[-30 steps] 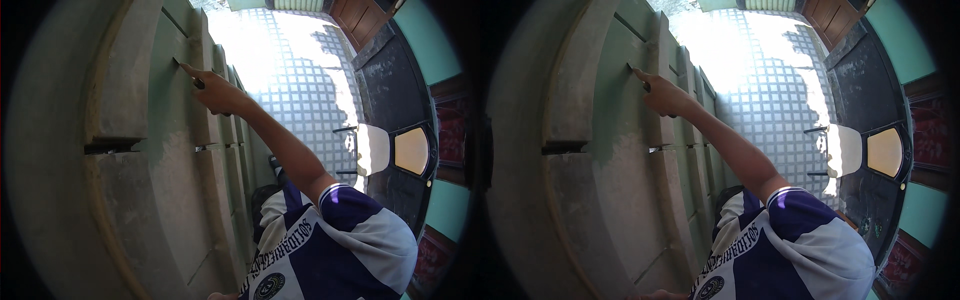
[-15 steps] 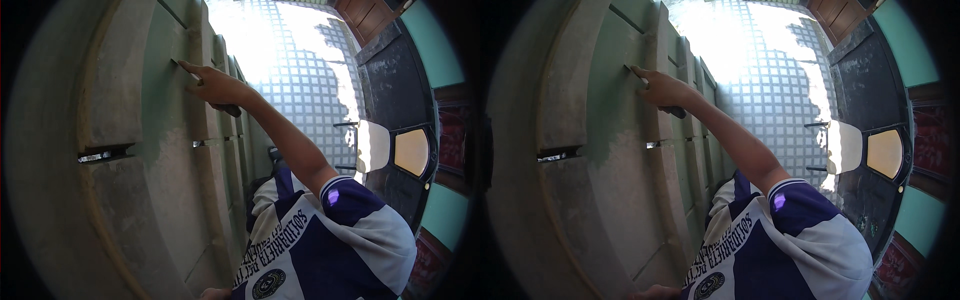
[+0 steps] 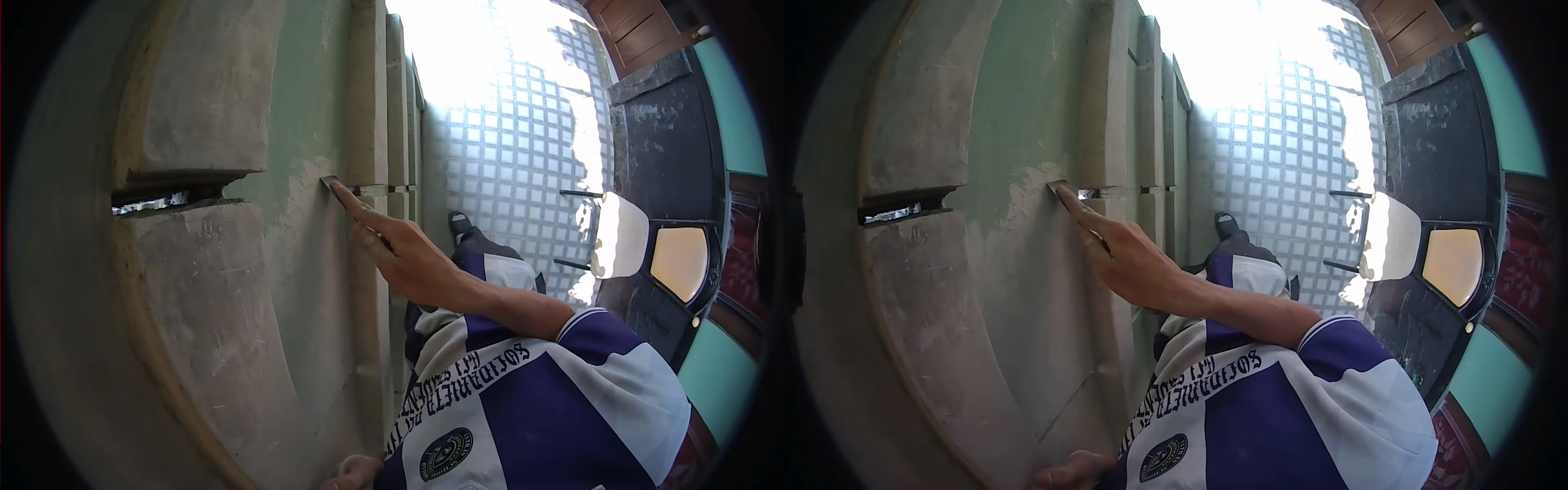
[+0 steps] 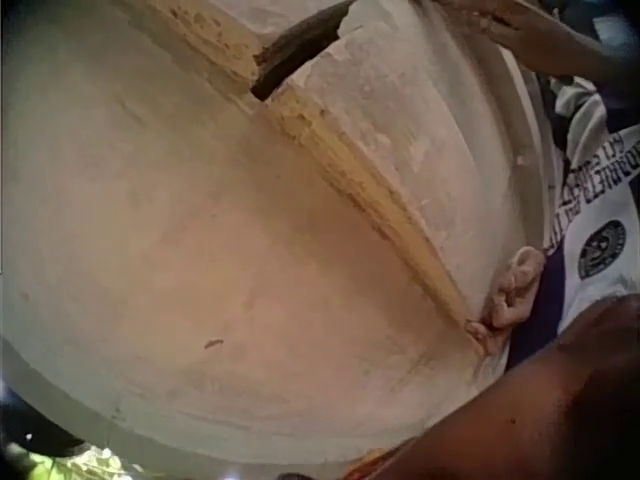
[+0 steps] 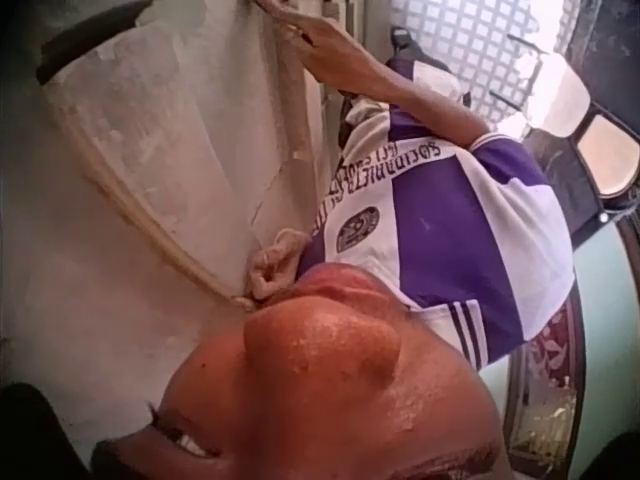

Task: Patching and smoothing a wall using a putty knife.

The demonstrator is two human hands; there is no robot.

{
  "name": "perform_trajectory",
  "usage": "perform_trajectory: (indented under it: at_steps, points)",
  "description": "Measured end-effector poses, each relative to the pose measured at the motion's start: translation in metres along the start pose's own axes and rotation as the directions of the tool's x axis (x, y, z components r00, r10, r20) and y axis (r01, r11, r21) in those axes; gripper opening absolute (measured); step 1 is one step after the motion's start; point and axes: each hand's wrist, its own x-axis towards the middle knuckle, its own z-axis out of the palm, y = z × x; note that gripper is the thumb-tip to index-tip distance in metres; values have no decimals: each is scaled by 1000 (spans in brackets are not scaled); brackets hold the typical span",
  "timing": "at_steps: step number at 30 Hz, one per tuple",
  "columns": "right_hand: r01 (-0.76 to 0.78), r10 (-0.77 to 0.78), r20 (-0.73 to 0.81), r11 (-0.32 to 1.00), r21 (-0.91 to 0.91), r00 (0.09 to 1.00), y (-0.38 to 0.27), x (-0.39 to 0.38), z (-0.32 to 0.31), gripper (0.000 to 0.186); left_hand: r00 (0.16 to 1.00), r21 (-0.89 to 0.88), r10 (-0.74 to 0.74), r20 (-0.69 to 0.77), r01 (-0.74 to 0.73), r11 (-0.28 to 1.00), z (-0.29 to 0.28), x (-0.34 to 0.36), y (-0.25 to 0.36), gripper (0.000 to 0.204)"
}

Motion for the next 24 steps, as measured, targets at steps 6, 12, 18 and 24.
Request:
perform_trajectory:
  at_steps: [6,12,18,24]
  points:
    - [60,-64,43,994,86,997,-37,-11,-1,56,991,-95,132,24,-129,987,2,1,-9,48]
    - [253,-248,-60,965,77,967,-33,-2,10,56,970,-196,241,-7,-238,951,10,-2,-11,48]
    - [32,-33,89,999,22,996,-52,7,-9,53,936,-265,349,-55,-350,898,2,-13,1,49]
    - [133,-134,20,991,32,991,-35,-1,4,51,873,-362,468,-137,-484,797,-5,-16,3,49]
